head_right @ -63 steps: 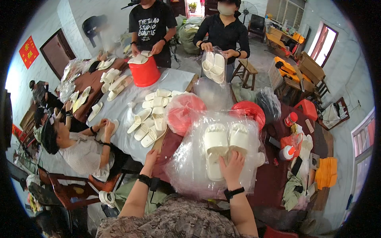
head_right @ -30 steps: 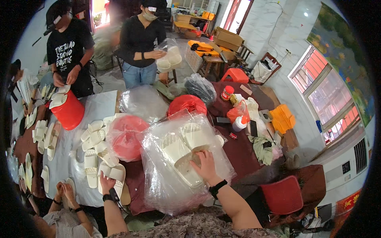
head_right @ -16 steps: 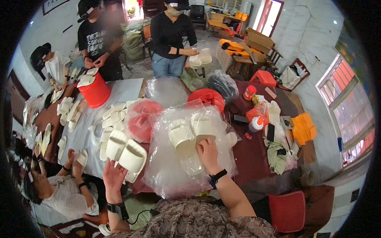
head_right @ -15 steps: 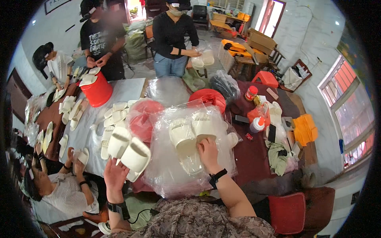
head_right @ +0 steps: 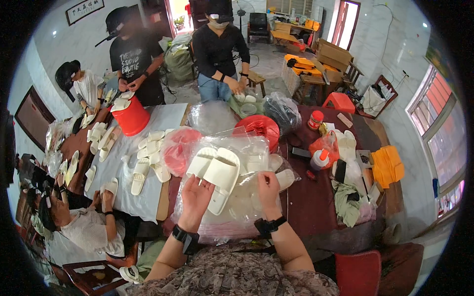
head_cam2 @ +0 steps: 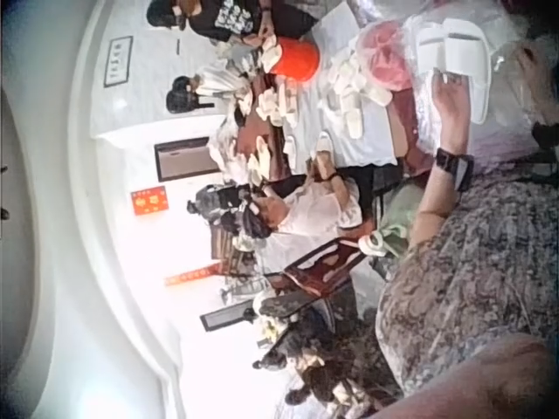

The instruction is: The recorder is seen inspecting and packing white plastic slides/shoes into plastic bags at a manufacturing or processing facility.

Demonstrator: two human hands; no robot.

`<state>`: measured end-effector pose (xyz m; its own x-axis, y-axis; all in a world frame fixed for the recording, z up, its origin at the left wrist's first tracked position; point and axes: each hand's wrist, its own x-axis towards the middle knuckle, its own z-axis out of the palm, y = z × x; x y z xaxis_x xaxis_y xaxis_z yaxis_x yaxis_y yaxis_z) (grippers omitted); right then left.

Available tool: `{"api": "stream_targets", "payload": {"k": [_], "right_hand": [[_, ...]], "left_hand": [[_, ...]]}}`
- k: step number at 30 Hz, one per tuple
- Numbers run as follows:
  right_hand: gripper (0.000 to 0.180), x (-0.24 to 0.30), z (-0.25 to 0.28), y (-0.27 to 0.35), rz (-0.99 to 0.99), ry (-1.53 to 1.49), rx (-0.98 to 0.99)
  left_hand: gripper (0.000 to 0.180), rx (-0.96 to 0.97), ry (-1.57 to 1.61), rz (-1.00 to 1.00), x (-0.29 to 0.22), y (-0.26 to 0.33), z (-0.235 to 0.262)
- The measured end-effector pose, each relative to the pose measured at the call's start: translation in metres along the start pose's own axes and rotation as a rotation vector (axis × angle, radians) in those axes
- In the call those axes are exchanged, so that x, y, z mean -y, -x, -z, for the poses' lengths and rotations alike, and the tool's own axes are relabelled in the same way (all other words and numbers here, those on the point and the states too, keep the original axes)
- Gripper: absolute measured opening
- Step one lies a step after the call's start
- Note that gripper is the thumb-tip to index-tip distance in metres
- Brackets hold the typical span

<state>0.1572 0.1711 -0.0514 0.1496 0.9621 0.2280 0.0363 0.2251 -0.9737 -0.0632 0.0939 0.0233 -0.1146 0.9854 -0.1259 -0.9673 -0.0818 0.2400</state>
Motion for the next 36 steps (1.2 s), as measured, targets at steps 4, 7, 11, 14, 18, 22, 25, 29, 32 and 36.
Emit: {"api": "stream_targets", "payload": {"k": [4,7,11,14,18,22,25,29,32,36], "right_hand": [[0.011,-0.003,0.051,-0.018,-0.043,-0.044,-0.134],[0.015,-0.025,0.093,-0.038,-0.002,0.116,-0.137],[0.033,-0.047,0.119,-0.049,0.154,0.699,-0.079],[0.033,-0.027,0.107,-0.031,0.342,0.861,-0.184],[0.025,0.036,0.06,-0.003,0.353,0.544,0.1],[0.021,0.04,0.001,0.022,0.146,0.268,0.445],[0.026,0.026,-0.033,0.03,0.147,0.337,0.663],[0.042,0.017,-0.068,0.035,0.196,0.667,0.678],[0.053,0.01,-0.083,0.034,0.254,0.781,0.603],[0.061,0.008,-0.09,0.032,0.254,0.851,0.615]], "left_hand": [[0.031,-0.11,0.08,-0.059,0.029,-0.019,0.02],[0.035,-0.127,0.117,-0.006,0.048,-0.033,0.025],[0.048,-0.053,-0.243,0.026,0.055,-0.041,0.072],[0.053,-0.228,-0.816,-0.007,0.048,-0.002,0.06],[0.056,-0.082,-1.588,-0.404,0.02,0.034,0.051],[0.061,-0.25,-2.268,-0.83,0.0,0.04,0.086],[0.064,-0.211,-2.433,-0.606,0.002,0.043,0.097],[0.064,-0.201,-2.384,-0.588,-0.002,0.047,0.089],[0.059,-0.199,-2.298,-0.621,-0.006,0.047,0.09],[0.058,-0.235,-2.276,-0.55,-0.012,0.045,0.091]]}}
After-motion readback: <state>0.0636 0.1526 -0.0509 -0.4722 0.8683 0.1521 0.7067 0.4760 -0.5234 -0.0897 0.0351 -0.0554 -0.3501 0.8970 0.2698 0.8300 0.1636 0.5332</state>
